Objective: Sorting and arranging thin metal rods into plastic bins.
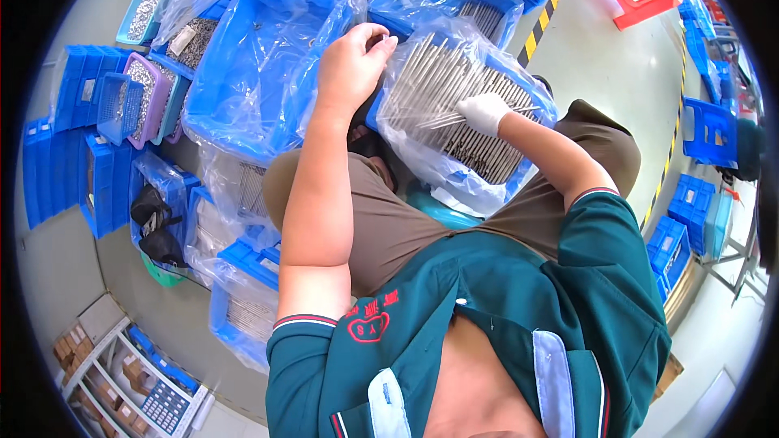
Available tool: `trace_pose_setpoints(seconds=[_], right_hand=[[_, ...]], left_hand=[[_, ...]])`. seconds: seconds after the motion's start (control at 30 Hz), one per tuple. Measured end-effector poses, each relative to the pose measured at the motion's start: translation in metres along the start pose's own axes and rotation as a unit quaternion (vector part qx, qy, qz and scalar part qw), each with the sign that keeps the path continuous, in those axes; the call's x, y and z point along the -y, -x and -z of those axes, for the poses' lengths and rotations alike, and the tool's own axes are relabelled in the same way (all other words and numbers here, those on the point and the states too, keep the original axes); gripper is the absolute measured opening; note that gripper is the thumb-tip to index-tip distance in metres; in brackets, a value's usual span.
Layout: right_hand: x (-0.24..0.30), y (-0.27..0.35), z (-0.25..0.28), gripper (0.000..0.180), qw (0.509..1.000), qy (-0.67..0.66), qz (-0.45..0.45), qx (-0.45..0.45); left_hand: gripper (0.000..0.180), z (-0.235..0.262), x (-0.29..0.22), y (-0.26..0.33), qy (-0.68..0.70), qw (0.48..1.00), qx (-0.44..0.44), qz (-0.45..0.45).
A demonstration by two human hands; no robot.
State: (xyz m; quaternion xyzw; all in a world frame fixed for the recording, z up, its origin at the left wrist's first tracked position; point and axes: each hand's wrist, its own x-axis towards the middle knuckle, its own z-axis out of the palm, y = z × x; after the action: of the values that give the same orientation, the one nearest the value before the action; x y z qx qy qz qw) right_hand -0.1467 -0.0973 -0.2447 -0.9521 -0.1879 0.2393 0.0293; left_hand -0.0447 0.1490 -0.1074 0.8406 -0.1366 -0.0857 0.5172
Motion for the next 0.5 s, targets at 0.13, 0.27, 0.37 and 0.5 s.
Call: trace_pose_setpoints(seconds=[0.13, 0.27, 0.37, 0.5], right_hand=[[-0.018, 0.019, -0.009, 0.017, 0.999, 0.016, -0.002, -0.03], [-0.035, 0.024, -0.007, 0.014, 0.993, 0.091, 0.058, -0.049], [-0.052, 0.033, -0.007, 0.012, 0.985, 0.112, 0.116, -0.057], [-0.052, 0.053, 0.013, 0.01, 0.987, 0.066, 0.14, -0.046]], left_hand=[[0.025, -0.004, -0.005, 0.0, 0.02, 1.0, 0.012, 0.014], [0.025, -0.007, -0.009, 0.001, 0.027, 0.999, 0.018, 0.018], [0.025, -0.013, -0.012, 0.0, 0.025, 0.999, 0.028, 0.004], [0.026, -0.018, -0.013, 0.001, 0.018, 0.999, 0.049, 0.011]])
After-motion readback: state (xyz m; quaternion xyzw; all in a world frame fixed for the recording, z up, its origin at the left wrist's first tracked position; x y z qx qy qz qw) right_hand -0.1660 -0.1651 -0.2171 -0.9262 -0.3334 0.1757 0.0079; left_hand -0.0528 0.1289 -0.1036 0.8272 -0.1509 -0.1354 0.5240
